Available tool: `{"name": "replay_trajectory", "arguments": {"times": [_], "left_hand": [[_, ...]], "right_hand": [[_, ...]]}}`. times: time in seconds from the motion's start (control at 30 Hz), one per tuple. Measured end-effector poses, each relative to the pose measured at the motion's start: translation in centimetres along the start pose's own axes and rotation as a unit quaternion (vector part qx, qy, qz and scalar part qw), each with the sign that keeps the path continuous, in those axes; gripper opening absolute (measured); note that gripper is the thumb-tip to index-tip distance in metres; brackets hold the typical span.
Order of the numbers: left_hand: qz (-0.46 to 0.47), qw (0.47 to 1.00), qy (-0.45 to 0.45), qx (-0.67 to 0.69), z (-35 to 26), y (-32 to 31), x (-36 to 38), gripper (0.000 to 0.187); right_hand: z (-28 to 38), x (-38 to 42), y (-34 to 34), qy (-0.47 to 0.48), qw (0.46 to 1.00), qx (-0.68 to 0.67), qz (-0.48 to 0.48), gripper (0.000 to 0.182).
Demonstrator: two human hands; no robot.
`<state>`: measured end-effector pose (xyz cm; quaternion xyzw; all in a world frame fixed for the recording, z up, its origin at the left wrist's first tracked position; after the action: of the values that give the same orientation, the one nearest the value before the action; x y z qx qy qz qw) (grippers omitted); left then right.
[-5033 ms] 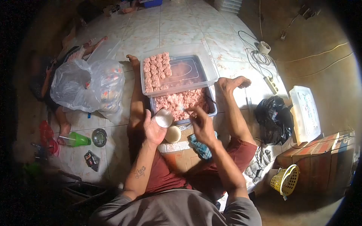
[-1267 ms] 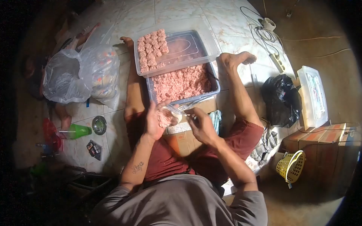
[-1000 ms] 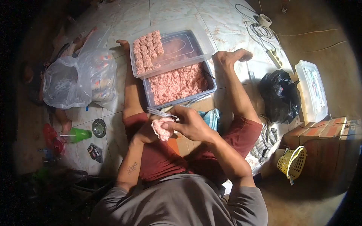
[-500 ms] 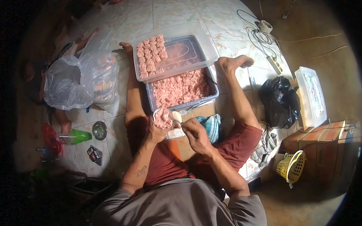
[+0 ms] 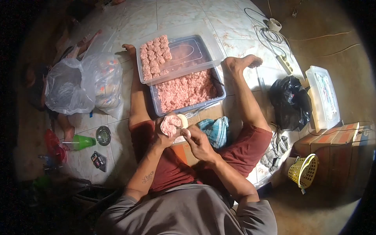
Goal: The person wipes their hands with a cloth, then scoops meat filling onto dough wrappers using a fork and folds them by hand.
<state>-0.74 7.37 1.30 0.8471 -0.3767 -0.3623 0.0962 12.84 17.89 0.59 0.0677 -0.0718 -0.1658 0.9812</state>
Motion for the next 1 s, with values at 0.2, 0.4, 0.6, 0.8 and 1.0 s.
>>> {"name": "replay_trajectory", "arguments": {"times": [0.2,0.4,0.6,0.8,1.0], "left_hand": [[-0.176,0.979,0.083,0.067,-1.0,2.8,-1.1,0.044],[-0.031,0.981,0.075,0.175,-1.1,3.4,-1.7,0.052],[-0.103,0.978,0.034,0.177,-0.3,1.5,-0.2,0.040],[-0.165,0.972,0.120,0.113,-0.8,2.0,-0.3,0.039],[-0.092,0.982,0.086,0.138,-1.9,3.5,-0.7,0.042]], "right_hand": [[-1.5,0.1,2.7,-0.065,0.995,-0.014,-0.077,0.013],[-3.2,1.8,0.3,-0.177,0.952,-0.241,0.066,0.020],[-2.6,1.0,-2.3,-0.090,0.981,-0.170,0.016,0.014],[-0.5,0.6,1.2,-0.029,0.989,0.088,-0.111,0.021],[-3.2,2.3,1.5,-0.178,0.969,-0.172,-0.001,0.011]]}}
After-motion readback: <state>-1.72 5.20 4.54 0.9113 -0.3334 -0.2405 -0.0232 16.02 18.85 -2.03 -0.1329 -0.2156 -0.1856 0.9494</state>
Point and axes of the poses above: each hand's wrist, its own x-axis away from the middle knuckle, its own y-axis out of the back of the hand, z = x × y, the point moved 4 cm from there along -x, towards the middle knuckle, and after that the axes turned 13 degrees about -y, right-handed, at the moved point
